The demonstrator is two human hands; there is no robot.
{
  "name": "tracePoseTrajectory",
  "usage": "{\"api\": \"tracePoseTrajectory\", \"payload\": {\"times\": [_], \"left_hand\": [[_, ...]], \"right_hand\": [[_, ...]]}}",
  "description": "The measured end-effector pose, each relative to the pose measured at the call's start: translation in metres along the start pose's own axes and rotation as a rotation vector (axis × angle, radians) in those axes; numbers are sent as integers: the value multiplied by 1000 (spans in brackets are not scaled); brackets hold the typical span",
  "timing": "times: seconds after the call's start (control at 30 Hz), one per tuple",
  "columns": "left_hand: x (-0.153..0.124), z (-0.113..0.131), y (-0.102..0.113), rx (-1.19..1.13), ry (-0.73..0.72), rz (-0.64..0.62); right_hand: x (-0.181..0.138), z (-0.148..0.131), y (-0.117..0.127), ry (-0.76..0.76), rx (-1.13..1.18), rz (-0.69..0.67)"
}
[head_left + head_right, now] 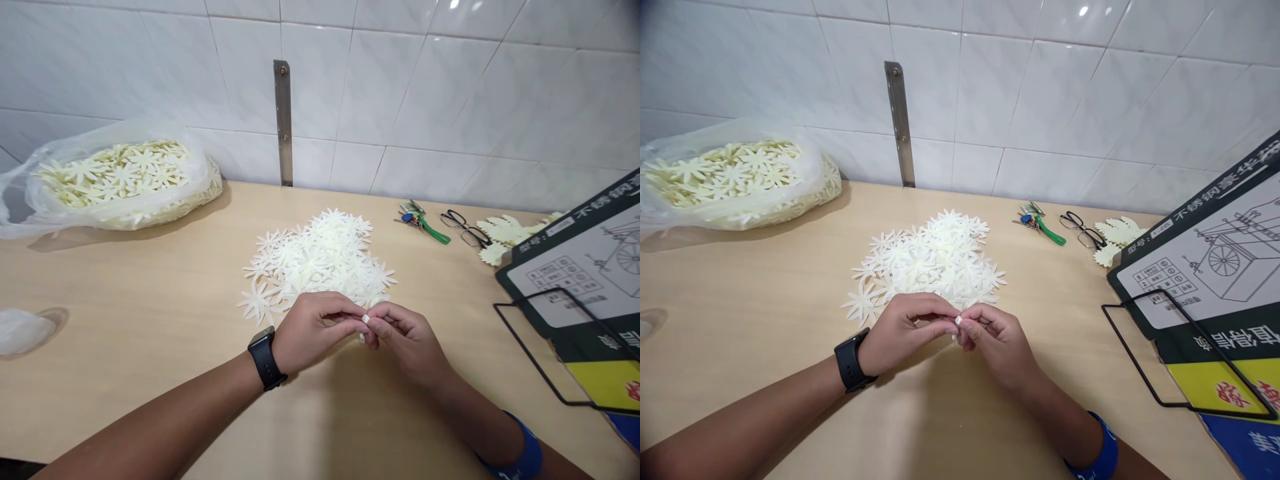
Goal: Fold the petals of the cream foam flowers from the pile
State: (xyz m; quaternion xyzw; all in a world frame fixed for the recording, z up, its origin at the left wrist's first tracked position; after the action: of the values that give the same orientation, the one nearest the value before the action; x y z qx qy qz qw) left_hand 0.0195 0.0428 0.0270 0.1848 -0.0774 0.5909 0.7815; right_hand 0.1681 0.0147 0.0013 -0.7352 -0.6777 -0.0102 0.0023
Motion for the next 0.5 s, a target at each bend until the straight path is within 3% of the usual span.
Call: {"api": "tracePoseTrajectory", "payload": {"times": [0.2, 0.5], "left_hand": [[1, -2, 2, 69, 54, 103], [18, -25, 31, -107, 340, 380]], "right_hand": [[1, 3, -1, 7, -2, 12], [3, 9, 3, -53, 3, 74]]}}
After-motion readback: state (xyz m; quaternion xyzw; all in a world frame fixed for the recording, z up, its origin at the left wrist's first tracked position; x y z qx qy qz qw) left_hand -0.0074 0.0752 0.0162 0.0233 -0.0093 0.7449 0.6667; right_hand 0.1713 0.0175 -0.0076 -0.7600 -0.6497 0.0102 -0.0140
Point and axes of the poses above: each hand's wrist, its own x-axis towards the middle knuckle, its own y-axis out of the back of the hand, z = x × y, the point moved 5 cm from there along x, towards the middle knuckle, and after that the axes turned 14 degrees about z, right-handed, at the moved point
